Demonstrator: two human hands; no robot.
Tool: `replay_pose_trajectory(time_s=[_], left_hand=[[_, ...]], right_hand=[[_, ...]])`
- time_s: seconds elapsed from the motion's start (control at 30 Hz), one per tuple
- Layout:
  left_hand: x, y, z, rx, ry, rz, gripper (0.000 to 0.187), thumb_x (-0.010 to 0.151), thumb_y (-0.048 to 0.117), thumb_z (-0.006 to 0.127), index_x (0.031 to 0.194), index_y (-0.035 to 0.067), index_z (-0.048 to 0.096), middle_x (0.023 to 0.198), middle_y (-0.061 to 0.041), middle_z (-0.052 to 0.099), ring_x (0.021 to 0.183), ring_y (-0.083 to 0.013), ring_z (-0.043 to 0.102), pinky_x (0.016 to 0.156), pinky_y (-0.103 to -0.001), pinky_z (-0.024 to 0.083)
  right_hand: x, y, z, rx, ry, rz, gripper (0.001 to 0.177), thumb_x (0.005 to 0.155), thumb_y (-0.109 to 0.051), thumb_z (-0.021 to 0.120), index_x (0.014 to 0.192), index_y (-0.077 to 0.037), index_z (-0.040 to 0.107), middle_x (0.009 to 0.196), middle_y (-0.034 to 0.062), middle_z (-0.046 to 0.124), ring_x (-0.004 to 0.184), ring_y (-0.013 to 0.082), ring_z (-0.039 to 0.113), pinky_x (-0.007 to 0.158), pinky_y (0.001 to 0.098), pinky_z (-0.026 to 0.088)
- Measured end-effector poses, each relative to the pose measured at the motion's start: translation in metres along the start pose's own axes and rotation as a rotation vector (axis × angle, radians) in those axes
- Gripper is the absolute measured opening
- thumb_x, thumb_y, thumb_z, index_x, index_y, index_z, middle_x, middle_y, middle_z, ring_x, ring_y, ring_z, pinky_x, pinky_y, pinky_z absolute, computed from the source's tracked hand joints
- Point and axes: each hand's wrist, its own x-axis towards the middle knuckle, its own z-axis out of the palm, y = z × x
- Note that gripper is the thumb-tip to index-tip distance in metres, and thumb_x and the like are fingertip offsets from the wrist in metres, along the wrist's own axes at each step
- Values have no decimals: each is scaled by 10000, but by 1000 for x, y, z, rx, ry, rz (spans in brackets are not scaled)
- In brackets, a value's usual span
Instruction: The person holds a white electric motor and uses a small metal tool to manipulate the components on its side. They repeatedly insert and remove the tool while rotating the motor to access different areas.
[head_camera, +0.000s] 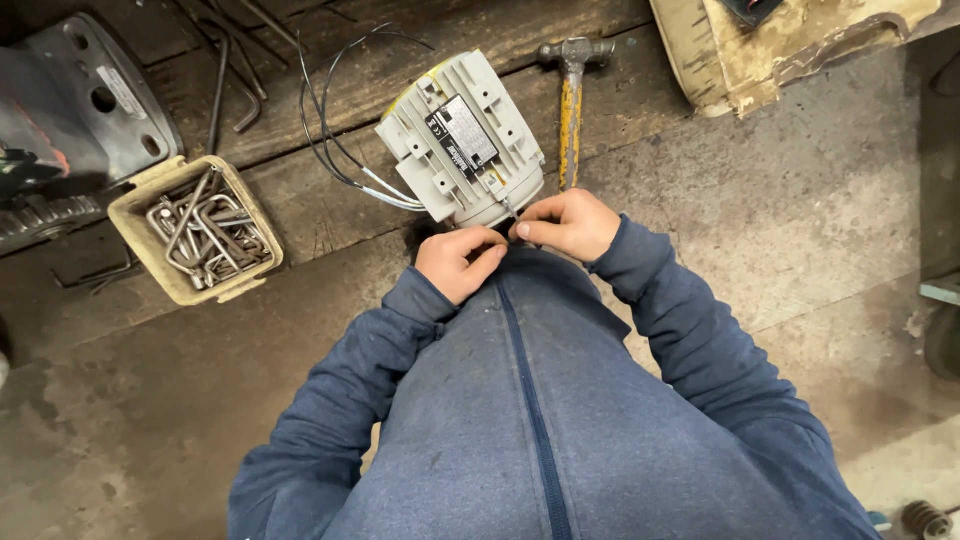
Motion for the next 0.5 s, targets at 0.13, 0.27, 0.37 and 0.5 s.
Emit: replay_pose_trajectory(time_s=[0.13, 0.27, 0.37, 0.5], left_hand=[[0, -1, 0, -6, 4, 11, 141, 918, 212, 712, 1005, 109, 755, 893, -99, 756, 780, -250, 751, 713, -324, 587], [0, -3, 2, -4, 7, 0, 144, 912, 210, 719, 1002, 102, 753, 885, -101, 753, 771, -251, 751, 704, -324, 587], [-1, -4, 2, 6, -1, -3, 141, 914, 205, 718, 1003, 102, 756, 884, -106, 751, 759, -254, 746, 699, -327, 583], [-2, -3, 0, -25, 8, 9, 140, 922, 205, 715, 1009, 102, 752, 888, -103, 755, 768, -247, 752, 706, -323, 586]], right_hand=[[-1, -6, 3, -117, 67, 57, 284, 883, -283, 787, 889, 0, 759, 733, 52, 714, 684, 106, 617, 639, 301, 513], [-1, -12, 4, -177, 104, 122, 344, 838, -285, 849, 833, 35, 725, 691, 78, 664, 652, 136, 571, 617, 330, 489], [0, -5, 1, -25, 16, 0, 266, 864, -284, 789, 919, -25, 761, 761, 8, 720, 714, 71, 616, 668, 275, 524], [0, -1, -1, -46, -28, 30, 259, 908, -297, 729, 963, -48, 778, 774, -6, 742, 732, 64, 638, 682, 267, 527]])
